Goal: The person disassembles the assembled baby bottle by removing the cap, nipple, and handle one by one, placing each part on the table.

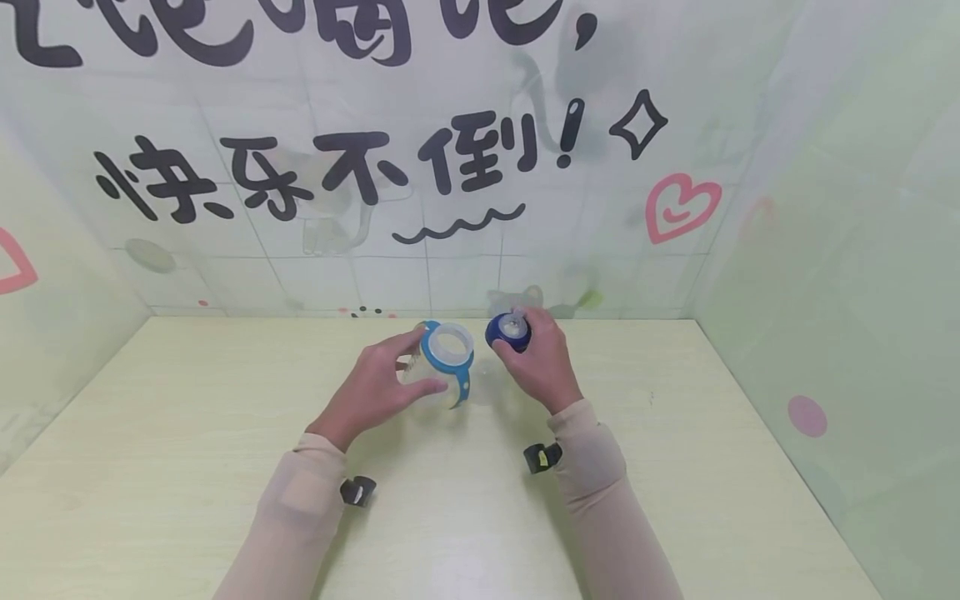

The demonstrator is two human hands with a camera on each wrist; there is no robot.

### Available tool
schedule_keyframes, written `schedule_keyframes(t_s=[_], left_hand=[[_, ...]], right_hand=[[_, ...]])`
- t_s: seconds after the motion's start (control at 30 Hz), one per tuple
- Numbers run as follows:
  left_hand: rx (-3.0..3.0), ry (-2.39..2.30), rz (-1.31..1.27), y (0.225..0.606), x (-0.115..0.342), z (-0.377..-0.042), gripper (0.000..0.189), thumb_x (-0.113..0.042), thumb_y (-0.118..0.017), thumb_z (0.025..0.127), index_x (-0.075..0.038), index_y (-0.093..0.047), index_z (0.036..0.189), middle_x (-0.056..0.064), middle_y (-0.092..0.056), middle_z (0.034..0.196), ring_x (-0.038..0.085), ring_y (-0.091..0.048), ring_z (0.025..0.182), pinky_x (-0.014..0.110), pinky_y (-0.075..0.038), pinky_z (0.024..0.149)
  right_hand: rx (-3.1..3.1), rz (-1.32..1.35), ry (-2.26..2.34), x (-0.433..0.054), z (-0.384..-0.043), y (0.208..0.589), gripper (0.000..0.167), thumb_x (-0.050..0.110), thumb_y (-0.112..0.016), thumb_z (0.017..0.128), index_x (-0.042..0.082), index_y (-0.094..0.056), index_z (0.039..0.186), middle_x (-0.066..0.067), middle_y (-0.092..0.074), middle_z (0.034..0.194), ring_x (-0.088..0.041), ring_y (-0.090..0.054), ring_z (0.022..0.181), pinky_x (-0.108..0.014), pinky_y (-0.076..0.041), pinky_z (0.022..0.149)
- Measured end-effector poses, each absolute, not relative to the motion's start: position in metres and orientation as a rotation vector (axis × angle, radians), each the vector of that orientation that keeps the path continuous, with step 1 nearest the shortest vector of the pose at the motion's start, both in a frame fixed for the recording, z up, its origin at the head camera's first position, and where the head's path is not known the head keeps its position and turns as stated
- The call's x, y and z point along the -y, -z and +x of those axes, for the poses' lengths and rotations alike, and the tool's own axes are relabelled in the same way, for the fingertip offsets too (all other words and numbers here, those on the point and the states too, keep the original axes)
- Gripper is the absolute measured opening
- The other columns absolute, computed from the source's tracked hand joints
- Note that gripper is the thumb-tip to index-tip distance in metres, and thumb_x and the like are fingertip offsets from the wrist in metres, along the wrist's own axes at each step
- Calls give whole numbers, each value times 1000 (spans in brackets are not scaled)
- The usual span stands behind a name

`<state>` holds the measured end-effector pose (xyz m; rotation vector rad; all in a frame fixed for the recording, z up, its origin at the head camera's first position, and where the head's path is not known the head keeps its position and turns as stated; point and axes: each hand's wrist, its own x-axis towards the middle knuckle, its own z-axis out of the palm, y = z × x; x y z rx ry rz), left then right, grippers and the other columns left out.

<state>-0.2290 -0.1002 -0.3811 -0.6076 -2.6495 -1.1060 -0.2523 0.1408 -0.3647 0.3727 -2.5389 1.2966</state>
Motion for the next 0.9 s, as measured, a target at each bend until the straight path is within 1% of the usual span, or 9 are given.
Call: schedule_keyframes(t_s=[0.07, 0.17, 0.23, 0.4, 0.63, 0.9], left_hand=[[2649, 1107, -606, 381, 100, -229, 76, -37, -83, 81, -4, -52, 143, 12, -62, 133, 27, -60, 120, 44, -49, 102], [2640, 1106, -614, 381, 100, -229, 76, -37, -84, 81, -4, -53, 142, 11, -63, 132, 26, -60, 119, 43, -49, 101], [2633, 1105, -622, 381, 100, -229, 76, -36, -84, 81, -4, -53, 142, 11, -64, 130, 26, -61, 117, 43, -49, 101], [2631, 1102, -625, 382, 100, -230, 76, -36, -84, 81, -4, -52, 142, 11, -64, 130, 26, -61, 117, 43, -50, 101], [2607, 1102, -640, 384, 101, -230, 74, -35, -84, 80, -5, -54, 141, 9, -65, 127, 24, -62, 115, 41, -50, 100], [2613, 1104, -639, 382, 101, -230, 73, -35, -84, 81, -5, -54, 140, 9, -65, 128, 24, -62, 116, 42, -50, 100]], right_hand=[[2581, 348, -1282, -141, -253, 365, 49, 13, -73, 88, -6, -56, 130, -23, -56, 128, -36, -56, 115, -50, -53, 91], [2624, 322, -1260, -143, -254, 367, 48, 14, -72, 88, -6, -55, 129, -24, -55, 130, -39, -54, 119, -52, -48, 100], [2640, 311, -1246, -143, -255, 369, 49, 14, -72, 88, -6, -55, 129, -25, -55, 131, -40, -53, 121, -53, -45, 103], [2689, 284, -1199, -144, -260, 377, 50, 14, -72, 88, -8, -54, 129, -26, -55, 131, -40, -53, 119, -54, -44, 102], [2780, 232, -1148, -143, -263, 383, 55, 15, -71, 89, -9, -50, 134, -28, -53, 133, -41, -52, 122, -53, -44, 104], [2837, 164, -1157, -145, -266, 389, 56, 14, -71, 89, -10, -48, 134, -29, -52, 133, -42, -51, 124, -54, -43, 106]])
